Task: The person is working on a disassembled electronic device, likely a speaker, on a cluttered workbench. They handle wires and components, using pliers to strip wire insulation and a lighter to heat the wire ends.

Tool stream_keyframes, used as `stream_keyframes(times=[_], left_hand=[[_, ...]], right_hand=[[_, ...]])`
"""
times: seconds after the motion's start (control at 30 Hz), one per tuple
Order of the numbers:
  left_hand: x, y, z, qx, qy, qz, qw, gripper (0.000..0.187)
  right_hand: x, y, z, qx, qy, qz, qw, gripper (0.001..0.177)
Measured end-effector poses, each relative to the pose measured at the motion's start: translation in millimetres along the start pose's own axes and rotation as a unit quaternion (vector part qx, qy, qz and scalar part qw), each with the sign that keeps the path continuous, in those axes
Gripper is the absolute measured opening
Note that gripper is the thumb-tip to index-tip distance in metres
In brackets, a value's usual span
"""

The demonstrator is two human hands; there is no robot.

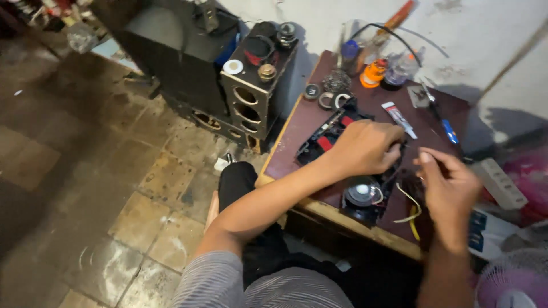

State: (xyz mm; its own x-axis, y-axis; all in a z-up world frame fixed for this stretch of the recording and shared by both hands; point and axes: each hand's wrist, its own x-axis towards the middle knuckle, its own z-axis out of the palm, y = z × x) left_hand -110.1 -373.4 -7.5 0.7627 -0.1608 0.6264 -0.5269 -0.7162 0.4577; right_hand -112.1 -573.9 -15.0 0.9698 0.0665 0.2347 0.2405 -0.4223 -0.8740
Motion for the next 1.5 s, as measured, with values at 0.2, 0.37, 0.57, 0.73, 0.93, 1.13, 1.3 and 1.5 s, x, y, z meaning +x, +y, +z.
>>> stream_keyframes(times=[0.2,0.37,0.57,0.73,0.93,1.13,1.3,1.5], left_hand=[[-13.8,5.4,2.0,0.038,0.007,0.035,0.999,0.009],[-14.7,5.5,7.9,0.055,0.025,0.082,0.995,0.012],[-11.0,-1.7,7.9,0.081,-0.012,0.1,0.992,0.015],[-2.9,-28.4,1.0,0.111,-0.058,0.105,0.987,0.027],[46.4,-85.3,-39.0,0.107,0.009,0.01,0.994,0.025],[108.0,-138.9,-12.5,0.219,0.096,-0.018,0.971,0.028],[127.3,-168.3,16.2,0.228,0.118,-0.034,0.966,0.009],[129.1,-153.4,-10.7,0.123,0.114,-0.052,0.984,0.022]], right_hand=[[-2.0,-6.5,1.8,0.087,-0.042,-0.006,0.995,0.027],[2.7,16.9,6.6,0.049,-0.044,-0.011,0.998,0.02],[10.9,7.4,-3.0,0.04,-0.044,-0.036,0.998,0.008],[21.6,7.6,-9.0,0.029,-0.035,-0.055,0.997,0.007],[39.9,19.7,-19.3,0.036,0.035,-0.043,0.998,0.008],[47.8,38.6,-10.1,0.079,0.039,-0.029,0.996,0.017],[47.6,40.0,-10.0,0.075,0.047,-0.02,0.996,0.017],[47.9,40.6,-16.7,0.058,0.051,-0.024,0.997,0.017]])
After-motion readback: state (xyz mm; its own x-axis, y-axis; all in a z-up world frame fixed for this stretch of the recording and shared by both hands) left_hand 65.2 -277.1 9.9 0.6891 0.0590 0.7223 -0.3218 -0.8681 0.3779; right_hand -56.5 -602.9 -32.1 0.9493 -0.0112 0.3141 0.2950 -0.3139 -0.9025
